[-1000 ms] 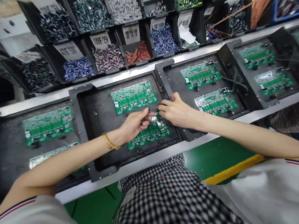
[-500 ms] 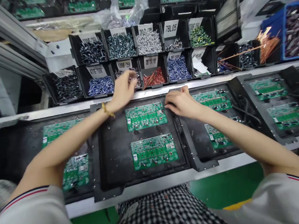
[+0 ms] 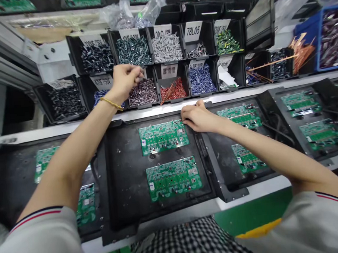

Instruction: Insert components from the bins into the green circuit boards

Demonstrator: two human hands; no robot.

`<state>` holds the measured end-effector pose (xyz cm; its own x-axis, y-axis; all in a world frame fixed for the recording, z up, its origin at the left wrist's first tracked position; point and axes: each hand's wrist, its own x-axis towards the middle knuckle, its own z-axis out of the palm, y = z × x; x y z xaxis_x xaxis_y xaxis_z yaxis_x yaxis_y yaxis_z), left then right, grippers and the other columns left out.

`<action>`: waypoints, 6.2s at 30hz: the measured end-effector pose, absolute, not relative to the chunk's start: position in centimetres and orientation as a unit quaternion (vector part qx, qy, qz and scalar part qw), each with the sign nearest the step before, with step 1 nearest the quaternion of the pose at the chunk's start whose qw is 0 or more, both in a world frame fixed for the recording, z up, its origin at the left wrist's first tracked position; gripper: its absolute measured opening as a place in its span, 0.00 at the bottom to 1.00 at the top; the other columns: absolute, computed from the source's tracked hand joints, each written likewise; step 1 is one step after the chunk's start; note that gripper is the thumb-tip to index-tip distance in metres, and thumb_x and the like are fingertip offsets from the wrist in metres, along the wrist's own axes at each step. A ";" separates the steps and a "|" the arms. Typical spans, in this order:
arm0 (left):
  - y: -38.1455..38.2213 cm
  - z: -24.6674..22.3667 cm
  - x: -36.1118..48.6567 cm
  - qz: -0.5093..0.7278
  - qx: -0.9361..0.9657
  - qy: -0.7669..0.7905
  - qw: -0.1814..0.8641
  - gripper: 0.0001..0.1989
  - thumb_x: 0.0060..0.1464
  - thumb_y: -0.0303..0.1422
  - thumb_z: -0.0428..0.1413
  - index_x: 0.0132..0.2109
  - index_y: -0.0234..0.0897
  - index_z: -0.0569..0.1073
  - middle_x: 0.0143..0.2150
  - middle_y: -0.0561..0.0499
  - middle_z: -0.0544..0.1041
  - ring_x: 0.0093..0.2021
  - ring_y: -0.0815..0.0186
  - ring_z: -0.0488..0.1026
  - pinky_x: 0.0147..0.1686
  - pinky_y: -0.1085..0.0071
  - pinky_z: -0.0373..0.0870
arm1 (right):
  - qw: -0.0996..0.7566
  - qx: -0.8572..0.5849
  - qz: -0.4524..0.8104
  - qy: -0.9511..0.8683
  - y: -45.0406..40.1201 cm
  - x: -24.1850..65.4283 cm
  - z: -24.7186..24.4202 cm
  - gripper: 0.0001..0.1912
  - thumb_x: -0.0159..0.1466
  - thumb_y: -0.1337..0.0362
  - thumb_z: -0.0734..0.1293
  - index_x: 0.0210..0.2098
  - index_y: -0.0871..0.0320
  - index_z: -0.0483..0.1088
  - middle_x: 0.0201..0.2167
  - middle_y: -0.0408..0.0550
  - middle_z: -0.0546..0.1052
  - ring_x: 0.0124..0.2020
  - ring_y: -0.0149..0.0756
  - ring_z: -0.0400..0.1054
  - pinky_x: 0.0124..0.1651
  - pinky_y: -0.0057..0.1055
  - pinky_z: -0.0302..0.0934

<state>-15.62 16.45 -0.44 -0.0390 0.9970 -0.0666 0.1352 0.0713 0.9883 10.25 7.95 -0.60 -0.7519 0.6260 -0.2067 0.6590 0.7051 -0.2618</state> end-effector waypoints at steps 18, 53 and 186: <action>-1.3 0.8 -10.3 0.330 0.111 0.476 0.808 0.10 0.61 0.25 0.48 0.32 0.29 0.71 0.33 0.43 0.76 0.20 0.78 0.59 0.17 0.82 0.55 | 0.073 0.346 -0.117 0.928 7.4 9.7 0.3 0.08 0.59 0.72 0.59 0.27 0.61 0.68 0.31 0.47 0.71 0.37 0.37 0.62 0.43 0.41 0.41; -3.6 -0.6 -10.9 0.340 0.092 0.461 0.815 0.08 0.56 0.24 0.53 0.34 0.26 0.77 0.29 0.48 0.68 0.18 0.81 0.51 0.16 0.81 0.43 | 0.046 0.395 -0.091 0.913 6.1 7.1 -0.6 0.12 0.60 0.72 0.54 0.34 0.61 0.68 0.39 0.51 0.71 0.39 0.38 0.61 0.41 0.39 0.39; -5.7 -0.2 -8.0 0.425 0.176 0.441 0.770 0.08 0.59 0.21 0.50 0.38 0.25 0.75 0.33 0.48 0.74 0.20 0.81 0.56 0.18 0.81 0.51 | 0.083 0.345 -0.039 0.934 -6.2 11.1 -1.0 0.14 0.63 0.76 0.52 0.37 0.62 0.68 0.40 0.54 0.73 0.42 0.41 0.62 0.40 0.37 0.40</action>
<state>-7.99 -5.67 -0.22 0.2491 0.8107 -0.5298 -0.5000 0.5762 0.6466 11.13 -6.20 -1.02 -0.7481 0.6382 -0.1816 0.6512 0.7588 -0.0160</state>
